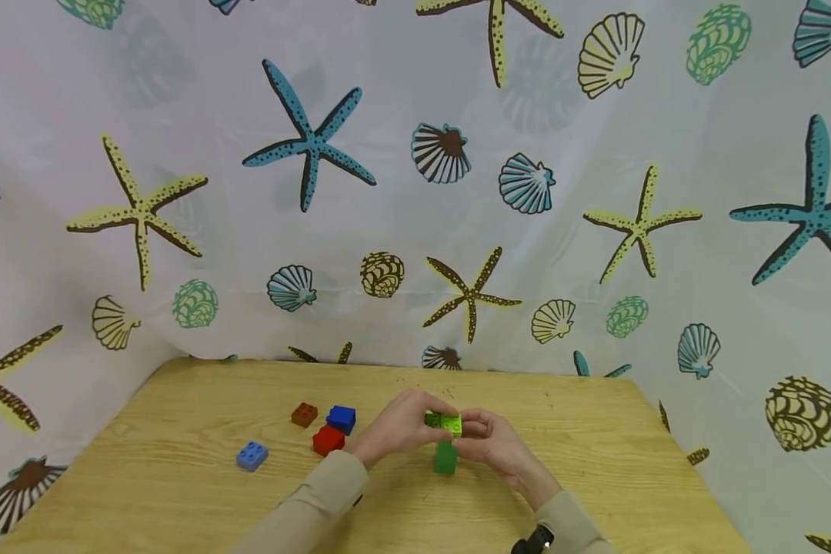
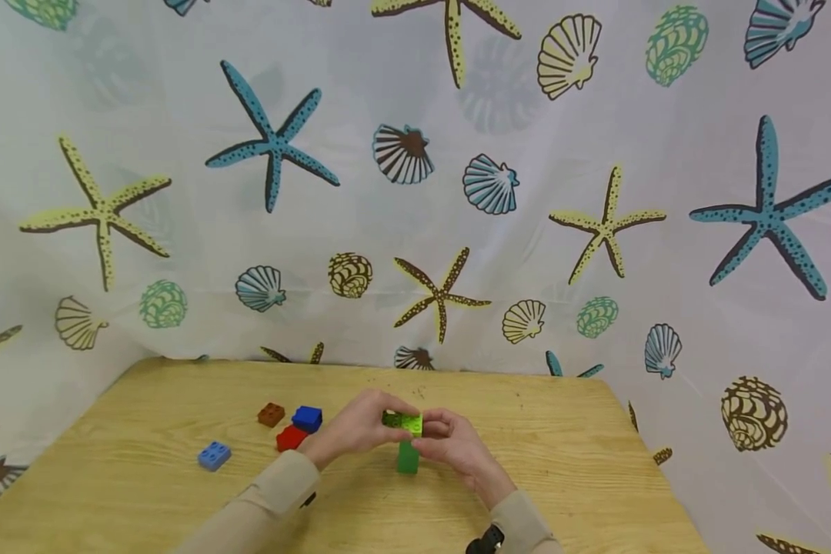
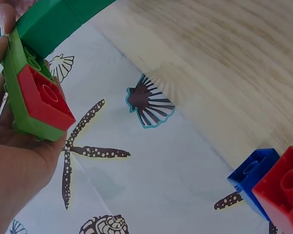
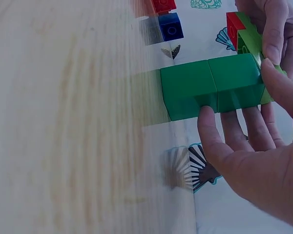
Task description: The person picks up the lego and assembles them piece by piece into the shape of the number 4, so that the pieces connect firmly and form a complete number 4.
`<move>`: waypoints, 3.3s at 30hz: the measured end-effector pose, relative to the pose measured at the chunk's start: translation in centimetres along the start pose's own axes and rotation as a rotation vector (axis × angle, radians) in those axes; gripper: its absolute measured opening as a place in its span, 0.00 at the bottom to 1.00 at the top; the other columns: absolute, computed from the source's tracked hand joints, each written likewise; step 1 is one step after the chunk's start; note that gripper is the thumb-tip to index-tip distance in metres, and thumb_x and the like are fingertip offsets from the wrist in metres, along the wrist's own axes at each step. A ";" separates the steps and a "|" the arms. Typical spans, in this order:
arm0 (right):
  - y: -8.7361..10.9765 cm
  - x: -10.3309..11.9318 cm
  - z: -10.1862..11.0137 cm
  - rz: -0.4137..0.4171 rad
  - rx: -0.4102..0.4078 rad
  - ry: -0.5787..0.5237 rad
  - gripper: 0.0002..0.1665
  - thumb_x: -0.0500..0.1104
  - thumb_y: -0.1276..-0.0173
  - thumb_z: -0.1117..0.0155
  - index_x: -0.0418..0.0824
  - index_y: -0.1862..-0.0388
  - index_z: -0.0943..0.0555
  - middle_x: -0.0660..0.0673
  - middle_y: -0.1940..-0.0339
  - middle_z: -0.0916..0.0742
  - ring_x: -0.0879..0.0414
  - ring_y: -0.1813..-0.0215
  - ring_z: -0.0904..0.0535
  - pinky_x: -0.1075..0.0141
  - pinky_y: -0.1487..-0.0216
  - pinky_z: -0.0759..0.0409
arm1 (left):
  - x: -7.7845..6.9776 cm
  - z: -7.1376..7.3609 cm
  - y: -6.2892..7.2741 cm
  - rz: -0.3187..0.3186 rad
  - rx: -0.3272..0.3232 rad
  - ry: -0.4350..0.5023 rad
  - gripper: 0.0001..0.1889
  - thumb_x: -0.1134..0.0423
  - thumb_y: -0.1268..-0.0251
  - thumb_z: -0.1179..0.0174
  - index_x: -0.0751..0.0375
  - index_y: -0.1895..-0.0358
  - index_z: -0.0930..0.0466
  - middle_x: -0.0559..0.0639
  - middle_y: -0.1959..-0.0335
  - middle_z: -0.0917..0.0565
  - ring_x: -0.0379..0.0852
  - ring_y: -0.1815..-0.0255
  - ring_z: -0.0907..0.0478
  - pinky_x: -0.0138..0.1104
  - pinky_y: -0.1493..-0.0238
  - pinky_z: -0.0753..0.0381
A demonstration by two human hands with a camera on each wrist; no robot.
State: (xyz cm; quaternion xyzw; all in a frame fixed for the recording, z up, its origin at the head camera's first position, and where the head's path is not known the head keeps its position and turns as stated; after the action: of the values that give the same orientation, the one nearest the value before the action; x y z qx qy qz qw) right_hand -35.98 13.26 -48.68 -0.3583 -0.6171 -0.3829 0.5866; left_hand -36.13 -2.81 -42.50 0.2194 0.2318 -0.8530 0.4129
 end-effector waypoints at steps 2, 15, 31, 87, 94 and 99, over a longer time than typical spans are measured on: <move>0.0 0.0 0.0 -0.004 -0.008 -0.008 0.27 0.37 0.34 0.32 0.34 0.39 0.30 0.43 0.44 0.16 0.55 0.47 0.18 0.54 0.42 0.20 | 0.2 -0.1 -0.1 0.017 0.005 0.014 0.15 0.61 0.41 0.30 0.55 0.49 0.13 0.46 0.52 0.12 0.36 0.59 0.21 0.28 0.59 0.21; 0.3 0.0 -0.1 0.004 -0.036 -0.041 0.36 0.40 0.33 0.33 0.34 0.30 0.33 0.33 0.32 0.25 0.53 0.44 0.18 0.55 0.42 0.20 | 1.0 -0.3 0.0 0.039 0.043 0.077 0.19 0.56 0.40 0.31 0.51 0.44 0.15 0.43 0.51 0.16 0.38 0.55 0.24 0.30 0.55 0.21; 0.2 0.1 -0.2 -0.009 -0.067 -0.019 0.35 0.49 0.32 0.34 0.38 0.29 0.31 0.41 0.35 0.22 0.56 0.42 0.21 0.51 0.39 0.22 | 2.3 1.2 1.1 -0.009 -0.106 0.236 0.19 0.52 0.40 0.31 0.57 0.49 0.15 0.50 0.54 0.14 0.42 0.57 0.21 0.36 0.54 0.19; 0.2 0.1 -0.3 -0.028 -0.038 -0.007 0.37 0.49 0.33 0.33 0.37 0.29 0.32 0.42 0.39 0.21 0.57 0.44 0.21 0.50 0.39 0.23 | 15.0 5.9 7.0 0.412 -0.081 0.187 0.18 0.69 0.38 0.36 0.65 0.43 0.20 0.60 0.45 0.19 0.56 0.46 0.23 0.50 0.42 0.22; 0.3 0.2 -0.3 -0.030 -0.033 -0.007 0.37 0.49 0.32 0.33 0.37 0.29 0.31 0.43 0.39 0.21 0.57 0.44 0.21 0.50 0.39 0.23 | 15.2 5.6 6.5 0.415 -0.042 0.169 0.19 0.71 0.39 0.38 0.67 0.43 0.20 0.62 0.44 0.20 0.57 0.45 0.23 0.52 0.41 0.24; 0.3 0.3 -0.2 -0.023 -0.032 -0.008 0.37 0.49 0.33 0.33 0.36 0.29 0.32 0.43 0.39 0.21 0.58 0.45 0.21 0.51 0.40 0.22 | 15.2 5.6 6.1 0.416 -0.037 0.177 0.20 0.74 0.40 0.39 0.67 0.43 0.21 0.65 0.43 0.21 0.61 0.44 0.25 0.55 0.41 0.25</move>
State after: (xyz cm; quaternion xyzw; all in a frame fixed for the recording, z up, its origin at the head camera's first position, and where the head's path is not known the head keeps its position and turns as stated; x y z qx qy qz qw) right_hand -35.59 13.19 -48.35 -0.3621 -0.6174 -0.3979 0.5738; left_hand -40.74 -18.56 -47.94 0.3289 0.2326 -0.7225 0.5618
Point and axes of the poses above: each hand's wrist, its own y-axis away from the middle knuckle, its own z-axis out of the back of the hand, x = y × z, the point moved 5 cm from there along -y, towards the middle knuckle
